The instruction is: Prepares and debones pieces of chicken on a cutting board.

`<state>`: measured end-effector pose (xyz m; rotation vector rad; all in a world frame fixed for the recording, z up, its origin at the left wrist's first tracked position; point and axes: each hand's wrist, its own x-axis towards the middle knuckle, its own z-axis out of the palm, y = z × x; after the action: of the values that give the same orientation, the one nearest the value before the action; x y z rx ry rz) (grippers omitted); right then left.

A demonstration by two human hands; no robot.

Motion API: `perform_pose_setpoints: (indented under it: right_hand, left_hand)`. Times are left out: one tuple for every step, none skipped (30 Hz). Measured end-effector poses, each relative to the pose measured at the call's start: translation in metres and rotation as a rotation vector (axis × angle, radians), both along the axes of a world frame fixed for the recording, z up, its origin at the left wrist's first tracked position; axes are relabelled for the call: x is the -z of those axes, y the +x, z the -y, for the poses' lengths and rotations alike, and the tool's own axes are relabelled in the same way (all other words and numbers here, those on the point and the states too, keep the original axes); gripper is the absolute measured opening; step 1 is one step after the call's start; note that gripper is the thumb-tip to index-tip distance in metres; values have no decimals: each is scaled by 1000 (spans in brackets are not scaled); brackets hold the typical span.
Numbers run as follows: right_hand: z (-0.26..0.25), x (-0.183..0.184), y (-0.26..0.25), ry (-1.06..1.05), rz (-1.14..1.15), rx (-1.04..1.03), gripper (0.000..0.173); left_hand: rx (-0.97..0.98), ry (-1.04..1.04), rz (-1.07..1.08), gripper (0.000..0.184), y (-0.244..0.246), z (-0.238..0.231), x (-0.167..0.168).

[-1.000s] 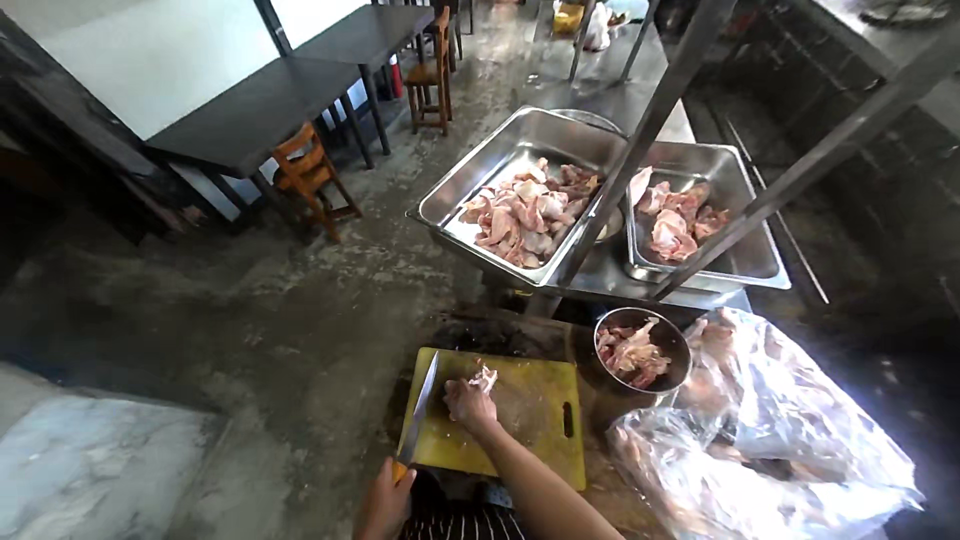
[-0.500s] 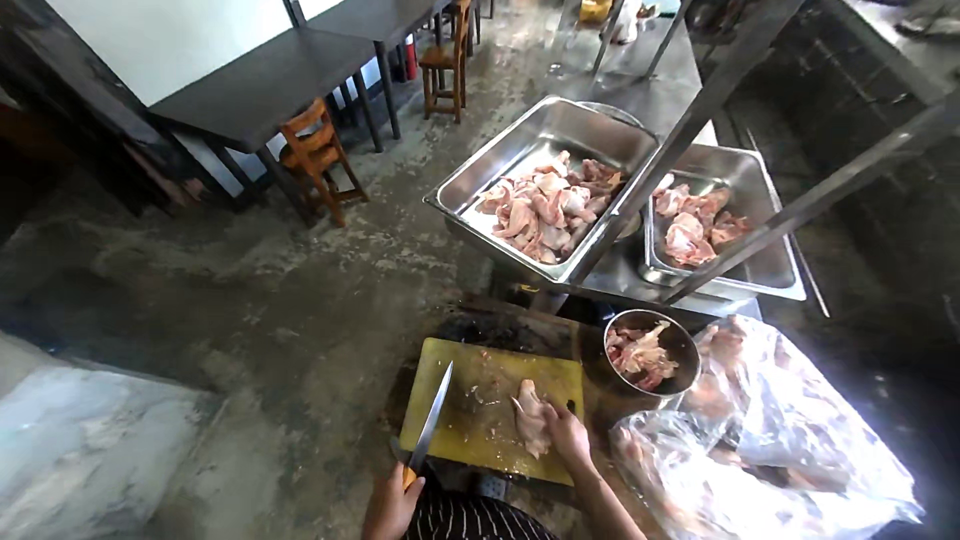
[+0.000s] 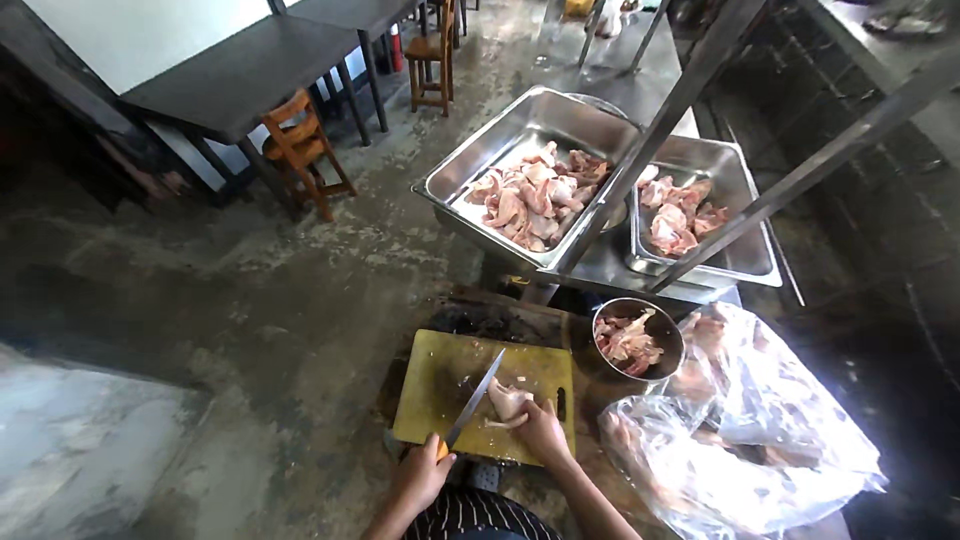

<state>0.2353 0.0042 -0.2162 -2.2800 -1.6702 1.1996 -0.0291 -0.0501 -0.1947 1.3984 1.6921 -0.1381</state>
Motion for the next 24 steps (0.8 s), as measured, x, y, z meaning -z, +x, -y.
perform_pose_setpoints:
  right_hand:
    - [3,5,1,37,10,3,40]
    - [5,11,5,79,-2,15,36]
    - [6,17,10,108,-32,21,34]
    - [7,21,13,129,-69,24,33]
    - [8,21,15,140,-112,35,32]
    - [7,18,15,140,-152,43,31]
    - [3,15,14,138,-176,46,31]
    - [-1,13,14,136,-190,43,30]
    - [-6,12,14,136,-196,39,28]
    - [-10,12,14,131,-201,30,28]
    - [-14,14,14,126,-197,17,30]
    - [-16,16,14,129,-186,-2,30]
    - [-17,18,13,143,-174,-25,30]
    - [-16,20,13,173,-162,-51,28]
    - [-15,23,13,213,-152,-78,27]
    - [-13,25,12,239,-145,-95,27]
    - [-11,26,11,250,-140,-100,27]
    - [-8,27,10,262,-133,-96,27]
    - [-6,28,8,276,-121,-94,27]
    - [-4,29,7,281,-108,-95,27]
    - [-1,29,7,286,-97,-101,27]
    - [2,30,6,293,-89,-104,27]
    - [6,31,5,306,-82,-104,25]
    - [12,33,3,342,-88,-96,23]
  left_hand:
    - [11,-12,-1,54,0,3,3]
    - [19,-22,2,53,0,6,6]
    - [24,-29,12,53,-2,9,8]
    - [26,-29,23,54,-4,12,10]
    - [25,-32,36,55,-6,14,11]
    - [28,-41,43,55,-9,15,11]
    - [33,-52,43,55,-10,15,10]
    - [39,-63,34,55,-11,15,9]
    - [44,-69,23,54,-11,16,7]
    - [46,-67,18,54,-11,16,5]
    - [48,-64,13,55,-11,15,2]
    - [46,-59,9,54,-10,15,-2]
    - [49,-58,6,54,-8,15,-5]
    - [62,-61,4,53,-6,15,-8]
    - [84,-65,1,52,-5,14,-11]
    - [116,-70,-8,51,-4,14,-13]
    - [152,-80,-24,51,-3,15,-14]
    - [185,-92,-43,50,-3,15,-14]
    - [209,-102,-57,50,-3,17,-15]
    - [224,-106,-69,50,-4,18,-17]
    - [233,-107,-80,50,-4,18,-20]
    - [240,-110,-95,49,-5,19,-23]
    - [245,-119,-112,48,-5,19,-27]
    - [255,-131,-136,47,-6,18,-32]
